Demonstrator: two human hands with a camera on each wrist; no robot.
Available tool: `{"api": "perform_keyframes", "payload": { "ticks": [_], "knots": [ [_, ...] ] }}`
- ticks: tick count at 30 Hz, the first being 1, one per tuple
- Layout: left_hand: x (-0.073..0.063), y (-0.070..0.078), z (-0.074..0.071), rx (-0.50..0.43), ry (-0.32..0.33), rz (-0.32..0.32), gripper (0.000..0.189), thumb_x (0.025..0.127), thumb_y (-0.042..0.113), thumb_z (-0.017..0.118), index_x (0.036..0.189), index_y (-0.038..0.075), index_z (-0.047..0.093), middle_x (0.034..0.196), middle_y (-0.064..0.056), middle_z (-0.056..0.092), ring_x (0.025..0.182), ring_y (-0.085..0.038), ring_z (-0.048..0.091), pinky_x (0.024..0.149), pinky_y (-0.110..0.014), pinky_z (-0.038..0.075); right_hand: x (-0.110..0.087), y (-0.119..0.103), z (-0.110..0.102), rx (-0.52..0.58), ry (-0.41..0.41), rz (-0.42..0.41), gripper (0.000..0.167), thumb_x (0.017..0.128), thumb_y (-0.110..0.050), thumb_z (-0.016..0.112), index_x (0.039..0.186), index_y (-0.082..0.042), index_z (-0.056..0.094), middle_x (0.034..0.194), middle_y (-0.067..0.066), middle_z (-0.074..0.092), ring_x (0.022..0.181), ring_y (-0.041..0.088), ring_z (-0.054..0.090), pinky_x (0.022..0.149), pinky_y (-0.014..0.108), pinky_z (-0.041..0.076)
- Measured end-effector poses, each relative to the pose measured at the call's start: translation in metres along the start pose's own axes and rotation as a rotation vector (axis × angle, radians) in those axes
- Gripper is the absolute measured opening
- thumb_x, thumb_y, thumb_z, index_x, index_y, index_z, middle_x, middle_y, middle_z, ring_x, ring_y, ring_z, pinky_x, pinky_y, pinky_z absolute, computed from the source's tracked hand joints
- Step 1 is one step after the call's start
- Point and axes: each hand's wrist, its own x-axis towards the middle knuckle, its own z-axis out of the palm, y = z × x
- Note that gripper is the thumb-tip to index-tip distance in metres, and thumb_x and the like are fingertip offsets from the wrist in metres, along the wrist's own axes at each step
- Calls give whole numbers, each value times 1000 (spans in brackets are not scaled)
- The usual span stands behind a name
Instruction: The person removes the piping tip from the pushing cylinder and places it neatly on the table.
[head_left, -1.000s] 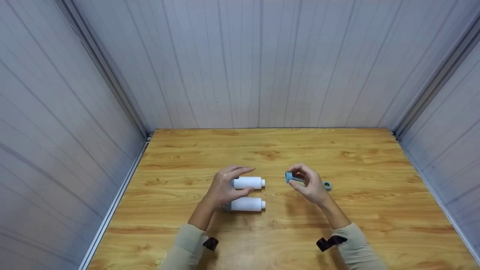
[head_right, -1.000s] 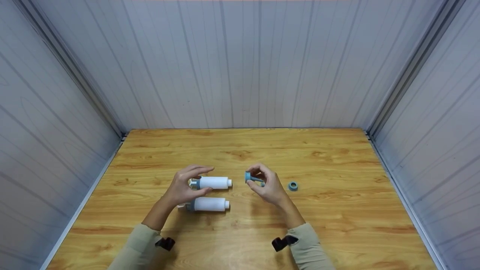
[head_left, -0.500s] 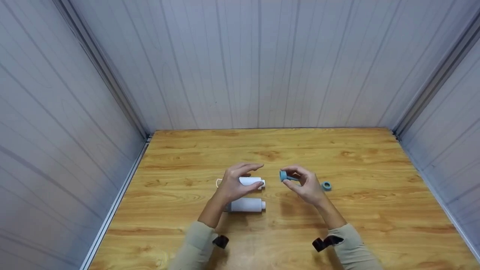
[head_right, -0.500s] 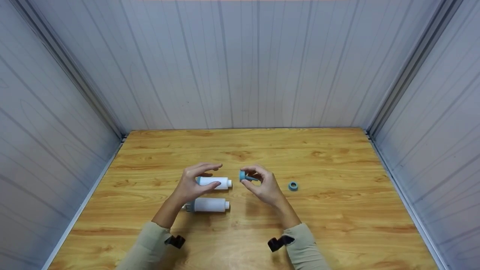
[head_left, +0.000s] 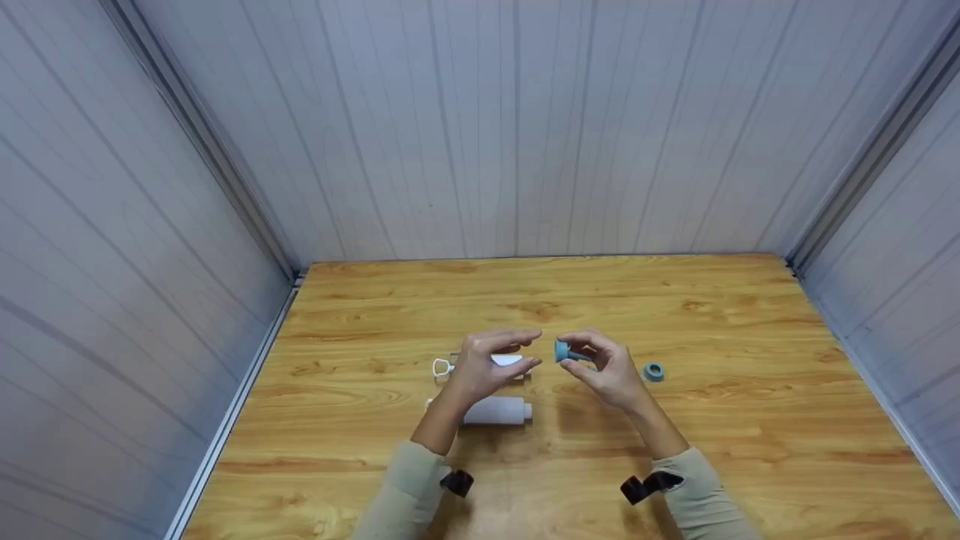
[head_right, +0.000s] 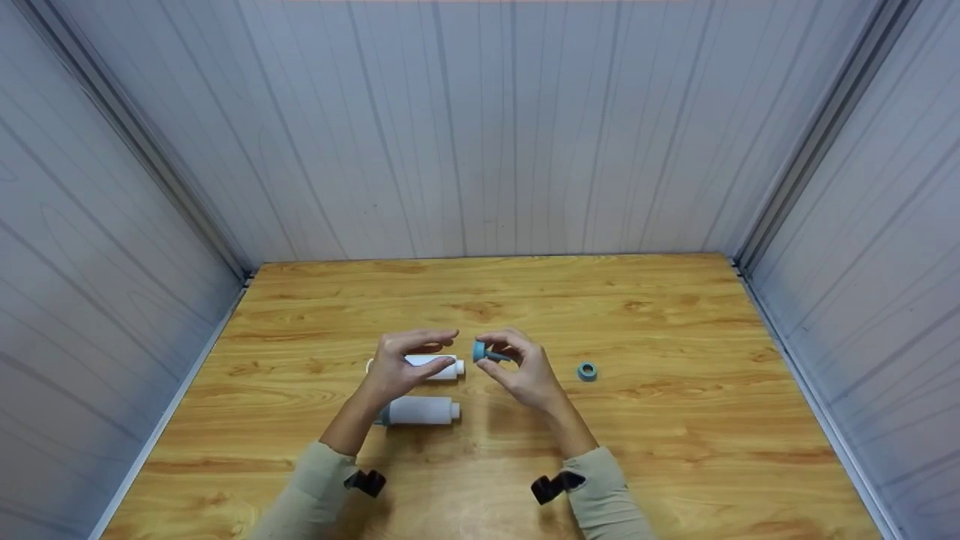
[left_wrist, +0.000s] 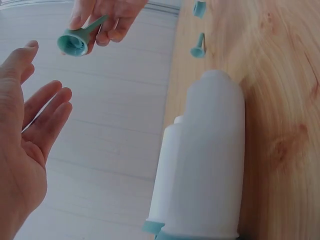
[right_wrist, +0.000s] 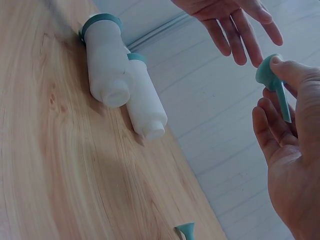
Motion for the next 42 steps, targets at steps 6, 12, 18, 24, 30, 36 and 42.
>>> {"api": "perform_keyframes", "payload": {
  "ticks": [6,12,18,24,30,36,42],
  "knots": [
    [1,-1,7,-15,31,8,29,98,6,87,127,2,85,124,-17,86,114,-35,85,95,-34,70,2,-2,3,8,3,-5,35,93,26,69,128,23,67,126,-14,75,115,1,72,102,18,62],
    [2,2,12,-13,51,-2,26,98,7,87,124,3,86,126,-17,86,114,-36,85,93,-32,70,4,-2,7,4,6,-8,36,93,26,69,128,22,68,127,-14,76,116,1,72,102,18,61],
    [1,2,16,-35,54,-24,26,99,8,87,124,5,87,128,-16,85,116,-35,85,95,-32,69,5,-1,11,1,1,-14,36,93,26,70,128,21,69,129,-14,77,117,2,73,102,18,61],
    [-1,1,18,-92,50,-59,21,100,7,85,120,4,88,125,-17,86,115,-36,84,95,-36,70,5,0,12,-10,-3,-21,36,94,25,71,129,18,70,129,-15,77,116,2,73,103,18,61],
    [-1,2,19,-105,53,-74,20,100,4,84,119,4,88,123,-17,86,113,-37,84,95,-39,70,5,0,12,-14,-2,-23,37,94,26,70,129,17,71,129,-14,77,114,3,73,101,18,61],
    [1,4,17,-133,63,-88,19,100,4,85,118,3,88,123,-18,85,114,-37,84,94,-36,70,5,-1,12,-7,-1,-10,33,100,13,75,132,18,69,130,-14,77,111,7,72,100,18,62],
    [4,6,14,-101,60,-88,17,99,6,86,116,3,88,122,-17,86,111,-36,85,93,-31,70,5,-4,8,-14,-4,-6,38,101,7,77,135,19,66,127,-9,77,107,10,71,98,19,62]
  ]
}}
